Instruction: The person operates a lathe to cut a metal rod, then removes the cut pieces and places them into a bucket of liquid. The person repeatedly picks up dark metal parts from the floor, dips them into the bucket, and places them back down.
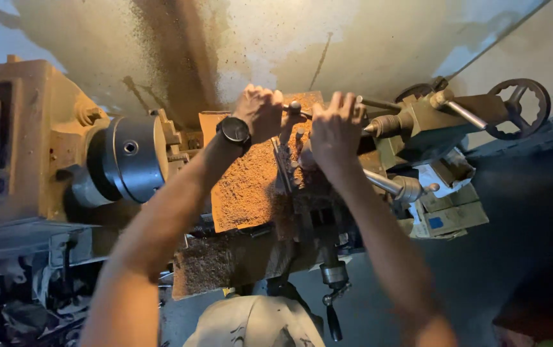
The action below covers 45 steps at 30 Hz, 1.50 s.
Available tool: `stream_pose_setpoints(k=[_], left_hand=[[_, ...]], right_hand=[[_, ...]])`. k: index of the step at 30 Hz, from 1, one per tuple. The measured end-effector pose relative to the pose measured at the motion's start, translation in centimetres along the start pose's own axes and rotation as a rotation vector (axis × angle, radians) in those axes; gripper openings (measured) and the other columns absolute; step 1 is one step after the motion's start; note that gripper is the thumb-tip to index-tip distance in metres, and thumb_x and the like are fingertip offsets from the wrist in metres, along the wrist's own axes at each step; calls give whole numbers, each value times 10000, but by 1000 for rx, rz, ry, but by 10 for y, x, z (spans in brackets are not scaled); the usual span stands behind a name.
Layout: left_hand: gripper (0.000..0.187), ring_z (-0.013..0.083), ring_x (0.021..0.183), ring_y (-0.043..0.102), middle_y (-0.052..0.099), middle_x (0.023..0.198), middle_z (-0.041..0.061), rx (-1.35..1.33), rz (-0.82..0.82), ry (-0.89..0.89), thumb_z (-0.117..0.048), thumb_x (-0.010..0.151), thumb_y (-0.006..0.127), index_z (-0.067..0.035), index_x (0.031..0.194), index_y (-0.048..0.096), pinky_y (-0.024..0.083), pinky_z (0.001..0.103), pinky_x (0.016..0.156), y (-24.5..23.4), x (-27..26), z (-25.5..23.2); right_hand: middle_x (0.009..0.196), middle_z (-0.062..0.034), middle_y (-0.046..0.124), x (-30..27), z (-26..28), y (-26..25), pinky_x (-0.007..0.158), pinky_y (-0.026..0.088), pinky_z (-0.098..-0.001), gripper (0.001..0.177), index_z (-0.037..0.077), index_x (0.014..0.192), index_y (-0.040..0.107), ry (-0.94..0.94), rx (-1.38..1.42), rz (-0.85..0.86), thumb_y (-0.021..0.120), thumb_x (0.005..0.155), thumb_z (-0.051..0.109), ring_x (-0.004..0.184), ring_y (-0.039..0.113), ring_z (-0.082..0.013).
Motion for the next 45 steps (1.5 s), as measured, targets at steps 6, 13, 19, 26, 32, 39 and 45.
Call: stream_pose_setpoints(k=[6, 13, 19, 26, 32, 39, 45], left_hand=[[334, 300, 872, 636, 634, 908, 173, 353, -730, -154, -263, 857, 586, -27, 1093, 584, 492, 463, 830, 88, -29, -22], [419, 409, 697, 689, 703, 704, 220, -841, 93, -226, -448, 942, 679, -30, 962, 684, 536, 507, 649, 100, -167, -112], [285, 172, 654, 680, 724, 739, 120, -1236, 27, -468, -279, 963, 667, -7, 1022, 727, 539, 346, 588, 134, -234, -38], [274, 126, 688, 718, 766, 781, 119, -1163, -118, -503, -231, 962, 682, 4, 1089, 744, 548, 295, 614, 100, -209, -23], [241, 169, 830, 725, 779, 953, 149, -1050, -361, -133, -162, 981, 692, 35, 1116, 725, 568, 326, 709, 73, -198, -36], [265, 261, 964, 681, 677, 1102, 143, -722, -476, -174, -221, 1046, 659, -83, 1265, 609, 598, 408, 816, 62, -154, 16], [709, 409, 1495, 321, 350, 1585, 297, -52, -540, 176, -496, 1017, 606, -41, 1516, 390, 240, 713, 1180, -30, -56, -8]], right_hand=[[1149, -122, 741, 42, -19, 61, 923, 555, -475, 232, 145, 1116, 772, -257, 330, -53, 632, 950, 62, 1083, 667, -302], [1138, -90, 745, 79, 33, 49, 850, 644, -370, 328, 161, 1309, 569, 237, 1046, 362, 640, 1002, 253, 956, 757, -209], [760, -91, 751, -17, 82, -7, 636, 558, -428, 324, 145, 901, 779, -461, 630, 377, 731, 973, 457, 664, 704, -233], [772, -167, 685, 39, 9, -27, 592, 564, -424, 464, 10, 1012, 677, -38, 587, -121, 821, 910, 439, 689, 705, -289], [889, -168, 691, 29, 24, 28, 613, 573, -385, 331, -19, 1063, 622, 135, 677, 427, 729, 935, 266, 754, 693, -276], [871, -189, 678, -9, 1, 20, 621, 577, -414, 326, -37, 1084, 638, 203, 665, 452, 692, 968, 263, 760, 663, -277], [946, -223, 697, -11, 10, 0, 671, 630, -502, 414, -52, 1259, 524, 329, 637, 501, 616, 994, 253, 789, 723, -335]])
Point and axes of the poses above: each hand's wrist, its own x-axis towards the middle knuckle, its own y-axis out of the palm, z = x × y, the point moved 9 cm from there along x, towards the middle knuckle
